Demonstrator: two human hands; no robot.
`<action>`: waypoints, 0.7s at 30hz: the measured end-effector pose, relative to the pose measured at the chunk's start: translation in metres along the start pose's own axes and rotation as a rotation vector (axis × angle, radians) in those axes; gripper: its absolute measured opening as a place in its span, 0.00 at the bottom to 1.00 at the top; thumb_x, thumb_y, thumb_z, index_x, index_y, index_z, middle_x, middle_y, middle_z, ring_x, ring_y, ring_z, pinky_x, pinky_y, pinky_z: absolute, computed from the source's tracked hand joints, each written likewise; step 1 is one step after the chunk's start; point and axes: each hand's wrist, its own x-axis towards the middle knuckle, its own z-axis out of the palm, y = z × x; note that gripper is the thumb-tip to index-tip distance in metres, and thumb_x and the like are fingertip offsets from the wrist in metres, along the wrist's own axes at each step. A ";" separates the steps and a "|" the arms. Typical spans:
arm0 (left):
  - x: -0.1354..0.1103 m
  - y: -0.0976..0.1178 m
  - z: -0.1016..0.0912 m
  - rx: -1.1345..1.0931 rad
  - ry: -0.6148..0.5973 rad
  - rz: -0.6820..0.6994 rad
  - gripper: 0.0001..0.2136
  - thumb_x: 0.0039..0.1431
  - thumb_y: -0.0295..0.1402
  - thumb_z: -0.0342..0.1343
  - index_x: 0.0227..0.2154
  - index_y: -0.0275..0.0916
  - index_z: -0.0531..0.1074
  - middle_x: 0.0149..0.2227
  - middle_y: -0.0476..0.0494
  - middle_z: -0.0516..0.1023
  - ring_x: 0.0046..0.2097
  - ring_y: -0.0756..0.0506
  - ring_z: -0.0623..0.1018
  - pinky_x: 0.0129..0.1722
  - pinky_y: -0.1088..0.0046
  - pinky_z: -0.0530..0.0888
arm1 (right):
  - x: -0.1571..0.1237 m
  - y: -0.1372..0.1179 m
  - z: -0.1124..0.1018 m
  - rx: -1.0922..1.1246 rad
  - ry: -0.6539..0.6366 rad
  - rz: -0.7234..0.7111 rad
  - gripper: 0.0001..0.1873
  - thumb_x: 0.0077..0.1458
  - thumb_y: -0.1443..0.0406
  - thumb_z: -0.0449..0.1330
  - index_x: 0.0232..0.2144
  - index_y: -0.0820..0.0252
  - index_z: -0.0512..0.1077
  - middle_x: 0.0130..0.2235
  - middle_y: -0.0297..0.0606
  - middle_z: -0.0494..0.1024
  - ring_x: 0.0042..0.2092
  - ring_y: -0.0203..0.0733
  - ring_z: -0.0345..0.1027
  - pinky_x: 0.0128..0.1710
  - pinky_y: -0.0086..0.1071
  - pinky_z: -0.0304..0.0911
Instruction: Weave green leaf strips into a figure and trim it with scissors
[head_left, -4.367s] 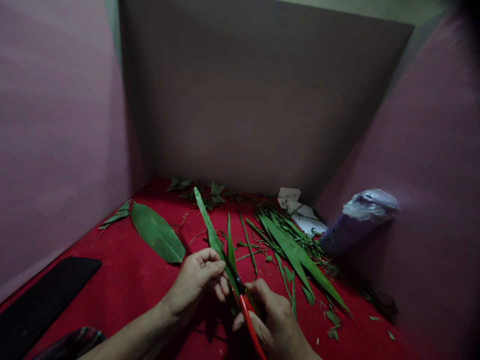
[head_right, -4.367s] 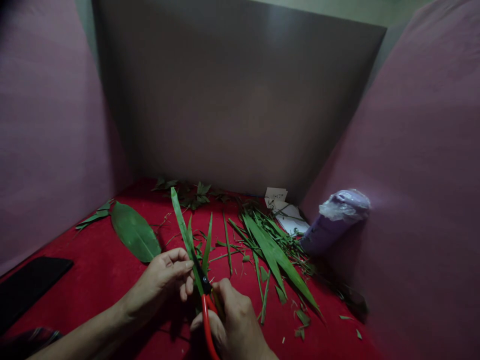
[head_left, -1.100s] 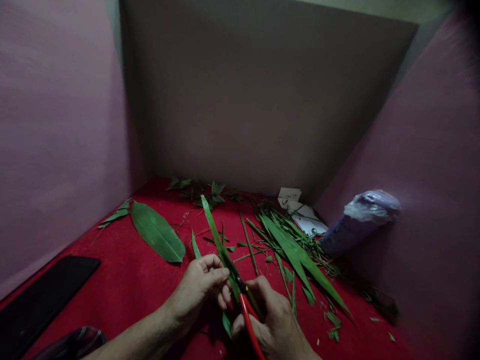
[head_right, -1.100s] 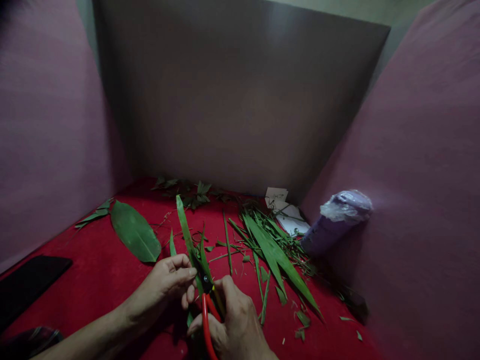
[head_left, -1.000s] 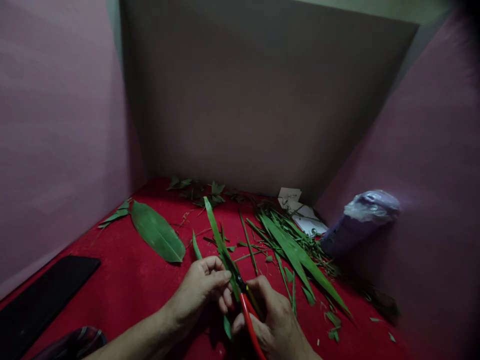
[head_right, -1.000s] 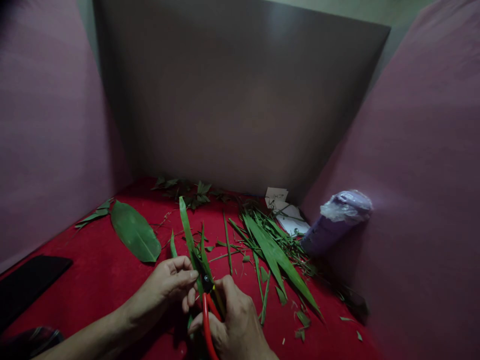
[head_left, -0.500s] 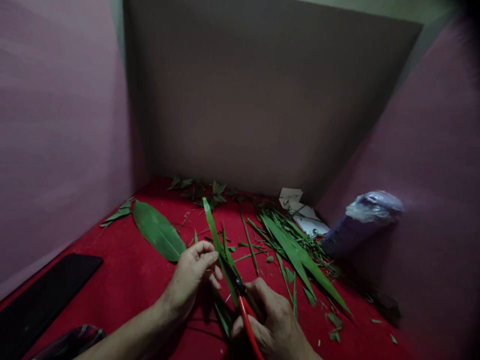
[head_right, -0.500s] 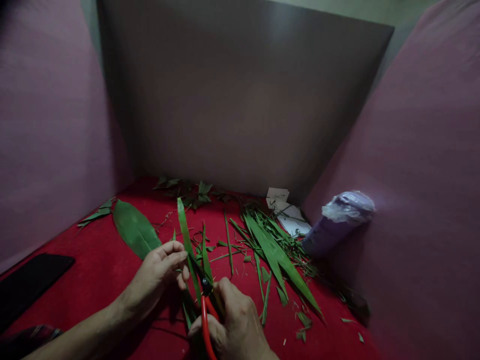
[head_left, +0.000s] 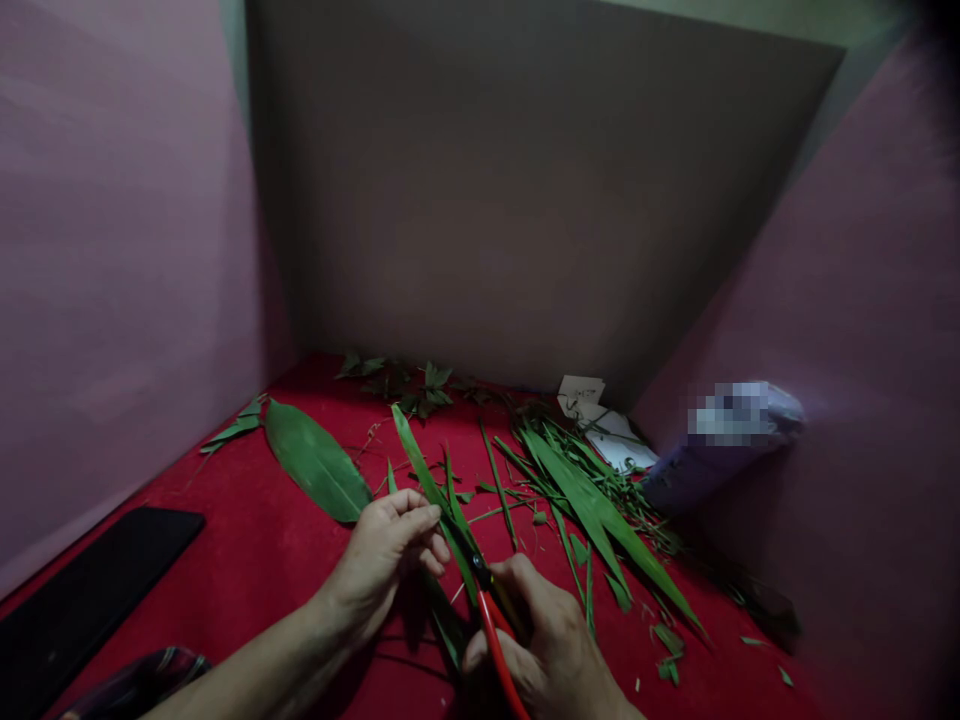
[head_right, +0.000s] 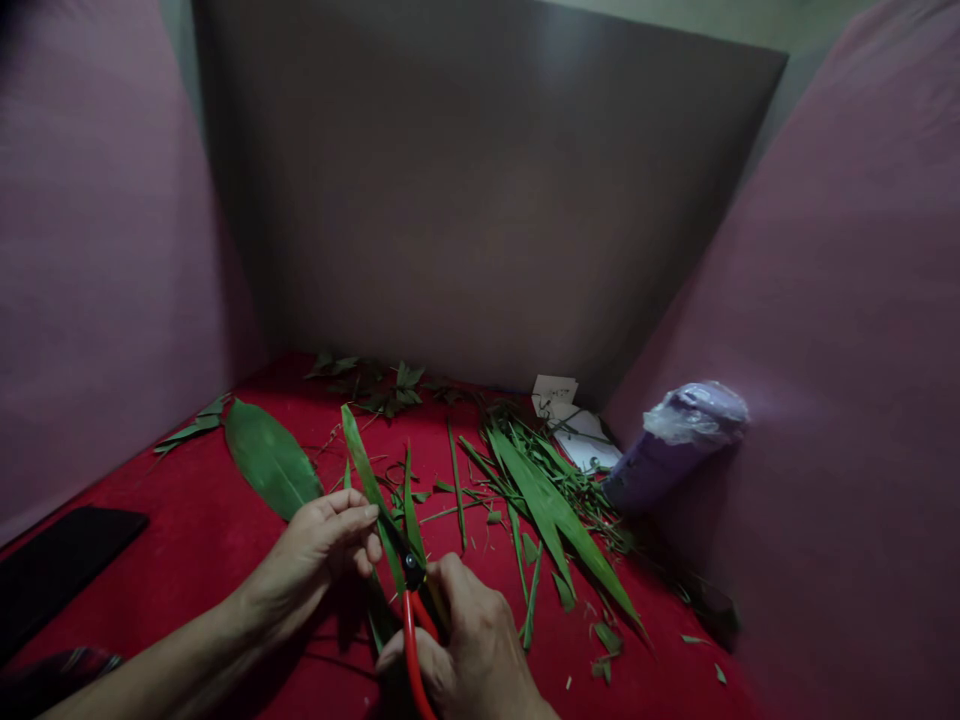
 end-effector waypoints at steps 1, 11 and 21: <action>0.000 0.000 0.000 -0.010 -0.001 -0.003 0.09 0.48 0.33 0.55 0.22 0.36 0.61 0.17 0.47 0.73 0.16 0.54 0.69 0.18 0.82 0.62 | 0.000 -0.001 0.000 0.000 -0.013 0.008 0.11 0.45 0.64 0.59 0.26 0.57 0.58 0.23 0.29 0.67 0.23 0.34 0.63 0.23 0.24 0.56; -0.001 -0.005 0.001 0.002 -0.013 -0.022 0.08 0.49 0.32 0.54 0.22 0.36 0.61 0.16 0.46 0.74 0.16 0.53 0.70 0.18 0.81 0.62 | -0.001 -0.002 -0.002 -0.017 0.039 -0.033 0.09 0.48 0.61 0.58 0.28 0.58 0.61 0.23 0.32 0.70 0.24 0.35 0.65 0.23 0.24 0.58; -0.001 -0.004 0.001 0.000 -0.018 -0.025 0.09 0.47 0.33 0.55 0.21 0.36 0.61 0.16 0.46 0.73 0.16 0.53 0.69 0.17 0.81 0.63 | 0.000 -0.004 -0.003 0.004 0.030 -0.018 0.10 0.48 0.59 0.58 0.28 0.58 0.62 0.22 0.31 0.70 0.23 0.35 0.65 0.22 0.24 0.58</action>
